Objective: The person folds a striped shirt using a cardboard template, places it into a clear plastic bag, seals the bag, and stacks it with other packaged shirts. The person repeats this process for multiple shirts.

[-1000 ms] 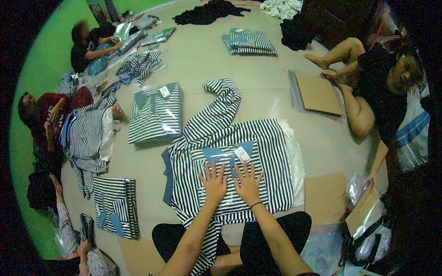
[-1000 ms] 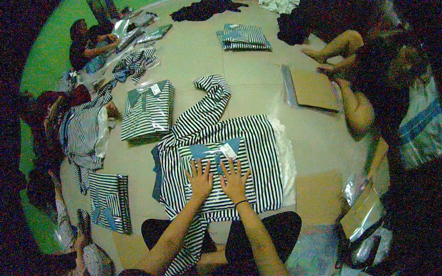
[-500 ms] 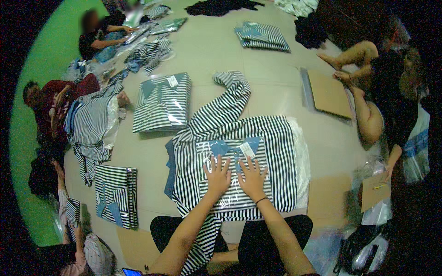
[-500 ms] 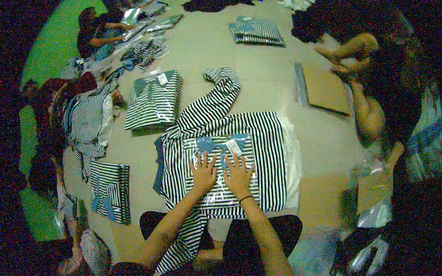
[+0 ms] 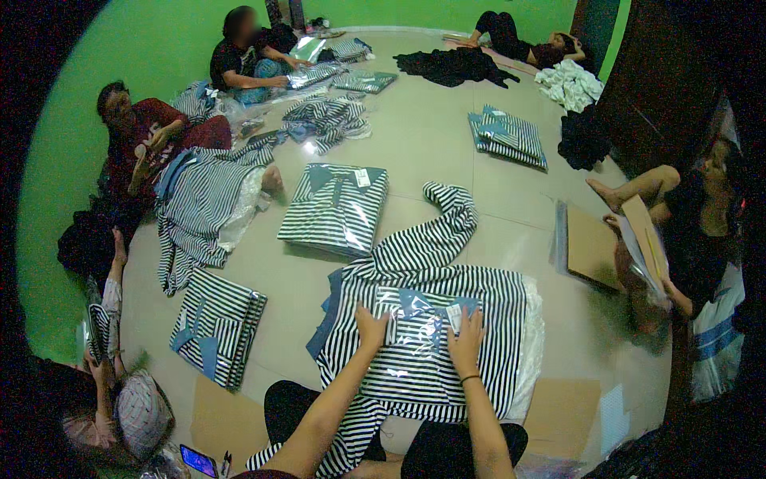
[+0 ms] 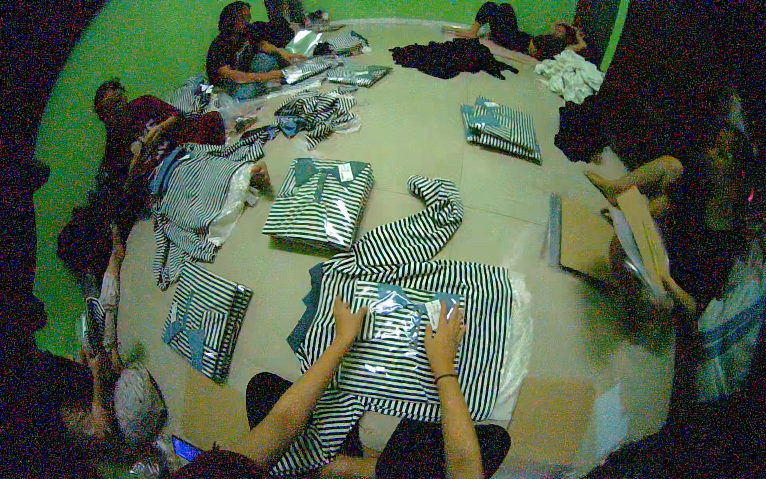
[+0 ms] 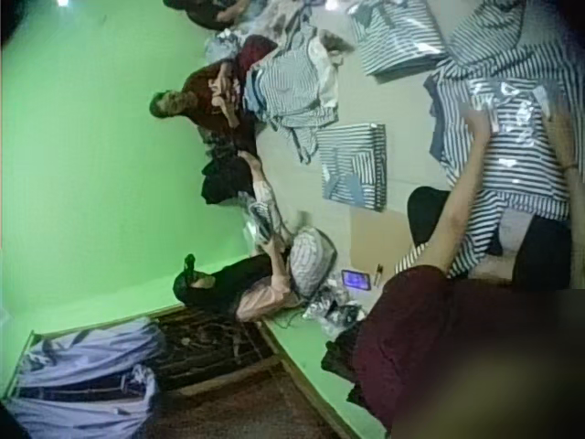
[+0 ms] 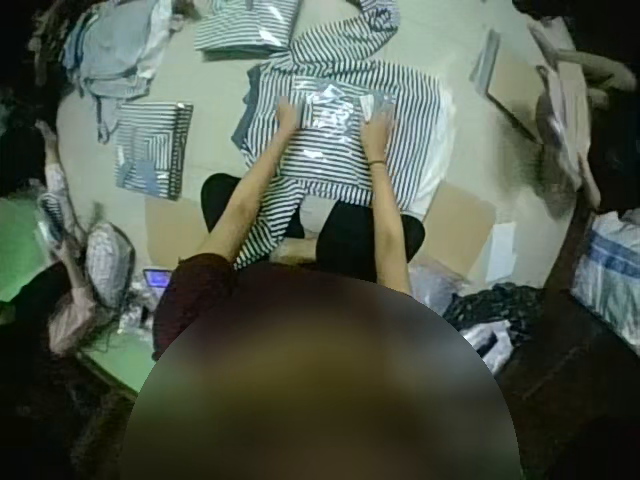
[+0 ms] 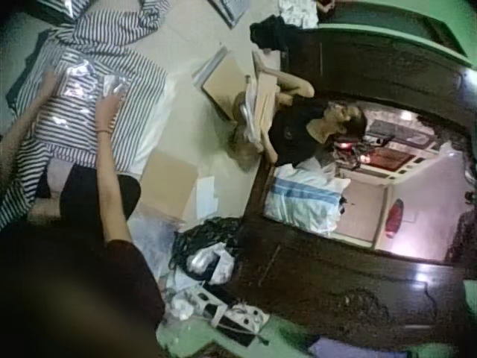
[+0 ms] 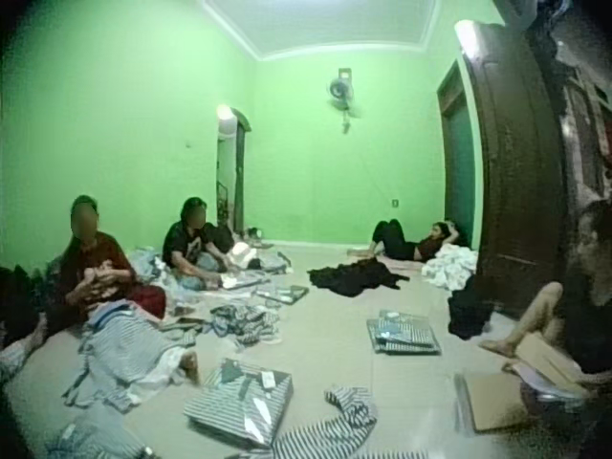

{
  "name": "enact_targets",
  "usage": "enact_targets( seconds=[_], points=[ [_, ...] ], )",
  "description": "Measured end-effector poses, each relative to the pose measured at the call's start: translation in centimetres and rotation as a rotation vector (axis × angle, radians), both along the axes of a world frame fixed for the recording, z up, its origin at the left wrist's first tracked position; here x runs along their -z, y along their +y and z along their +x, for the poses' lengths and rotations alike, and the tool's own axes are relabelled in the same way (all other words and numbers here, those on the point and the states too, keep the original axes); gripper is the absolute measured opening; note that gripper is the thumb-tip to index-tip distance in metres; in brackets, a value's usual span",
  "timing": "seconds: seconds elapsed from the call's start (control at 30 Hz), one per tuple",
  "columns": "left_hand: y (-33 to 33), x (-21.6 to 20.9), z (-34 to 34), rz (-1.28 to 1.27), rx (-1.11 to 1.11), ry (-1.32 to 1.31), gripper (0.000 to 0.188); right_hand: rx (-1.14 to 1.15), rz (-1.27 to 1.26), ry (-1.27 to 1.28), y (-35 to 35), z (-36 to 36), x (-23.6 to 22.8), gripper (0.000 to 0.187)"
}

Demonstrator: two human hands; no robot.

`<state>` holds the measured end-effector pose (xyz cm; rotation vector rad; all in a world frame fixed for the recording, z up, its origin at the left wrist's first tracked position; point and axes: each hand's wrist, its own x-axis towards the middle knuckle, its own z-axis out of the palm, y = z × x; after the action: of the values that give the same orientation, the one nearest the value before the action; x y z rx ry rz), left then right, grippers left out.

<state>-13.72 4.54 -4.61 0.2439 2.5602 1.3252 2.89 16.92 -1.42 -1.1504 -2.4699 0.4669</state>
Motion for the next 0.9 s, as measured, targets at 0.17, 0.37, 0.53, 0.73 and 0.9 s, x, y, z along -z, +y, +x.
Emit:
enact_targets(
  seconds=[0.17,0.37,0.53,0.73,0.9],
  points=[
    [-0.3,-7.7,0.5,0.258,0.208,-0.184,0.046,0.069,-0.835,0.471,-3.0,2.6,-5.7,0.041],
    [-3.4,-19.5,11.4,0.650,0.565,-0.049,0.036,-0.060,-1.317,0.655,-3.0,9.2,-16.5,0.079],
    [-8.2,-23.9,17.2,0.750,1.422,0.942,0.013,-0.212,-1.432,0.756,-6.2,13.4,-24.5,0.073],
    [-12.0,-21.8,13.7,0.489,1.486,1.073,0.020,0.010,-1.171,0.830,-10.5,7.8,-24.3,0.023],
    [-19.1,-15.2,7.4,-0.061,0.942,0.615,0.058,-0.209,-0.412,0.798,-9.4,-3.8,-24.2,0.011]
  ],
)
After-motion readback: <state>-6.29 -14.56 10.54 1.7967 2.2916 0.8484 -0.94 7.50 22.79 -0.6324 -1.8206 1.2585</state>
